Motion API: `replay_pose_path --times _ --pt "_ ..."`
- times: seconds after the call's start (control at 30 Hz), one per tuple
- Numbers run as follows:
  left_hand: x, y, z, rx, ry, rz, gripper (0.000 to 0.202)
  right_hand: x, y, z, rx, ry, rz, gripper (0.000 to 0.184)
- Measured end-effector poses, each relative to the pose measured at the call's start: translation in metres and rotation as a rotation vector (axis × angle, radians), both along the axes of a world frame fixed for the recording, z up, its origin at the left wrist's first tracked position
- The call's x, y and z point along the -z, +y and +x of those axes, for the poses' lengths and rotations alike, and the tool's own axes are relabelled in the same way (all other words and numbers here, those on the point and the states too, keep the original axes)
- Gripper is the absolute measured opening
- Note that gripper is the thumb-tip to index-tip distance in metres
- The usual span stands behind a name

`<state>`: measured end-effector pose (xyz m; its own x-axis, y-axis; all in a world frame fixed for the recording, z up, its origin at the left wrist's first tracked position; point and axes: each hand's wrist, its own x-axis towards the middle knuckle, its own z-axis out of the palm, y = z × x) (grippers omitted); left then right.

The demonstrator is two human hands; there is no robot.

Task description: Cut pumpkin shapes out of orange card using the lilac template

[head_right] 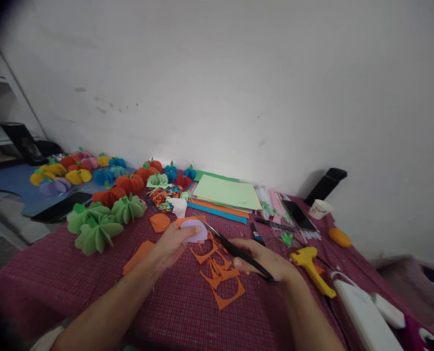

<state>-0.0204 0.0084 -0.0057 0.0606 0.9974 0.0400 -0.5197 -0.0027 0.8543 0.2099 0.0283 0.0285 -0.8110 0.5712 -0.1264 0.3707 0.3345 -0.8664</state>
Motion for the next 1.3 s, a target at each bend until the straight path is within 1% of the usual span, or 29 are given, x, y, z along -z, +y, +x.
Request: replay_pose_path --times 0.33,0.5,0.6,0.87,1.03,1.13,1.3 --pt "0.002 -0.001 0.004 0.040 0.040 -0.064 0.015 0.004 0.001 -0.004 -0.025 0.018 -0.065 0.056" --pt "0.003 -0.002 0.005 0.061 0.039 -0.057 0.016 0.008 0.002 -0.006 -0.015 0.027 -0.102 0.057" --pt "0.004 -0.002 0.005 0.056 0.042 -0.053 0.015 0.009 0.002 -0.006 -0.004 0.029 -0.092 0.055" --pt "0.003 -0.002 0.006 0.056 0.032 -0.046 0.011 0.009 0.003 -0.009 -0.033 0.057 -0.099 0.051" --pt "0.003 -0.002 0.005 0.082 0.049 -0.036 0.015 0.011 0.004 -0.005 0.010 0.047 -0.092 0.048" --pt "0.003 -0.002 0.004 0.089 0.060 -0.053 0.015 0.010 0.003 -0.002 0.033 0.028 -0.097 0.045" --pt "0.004 -0.002 0.003 0.124 0.078 -0.030 0.015 0.004 0.001 -0.001 0.016 0.017 -0.122 0.042"
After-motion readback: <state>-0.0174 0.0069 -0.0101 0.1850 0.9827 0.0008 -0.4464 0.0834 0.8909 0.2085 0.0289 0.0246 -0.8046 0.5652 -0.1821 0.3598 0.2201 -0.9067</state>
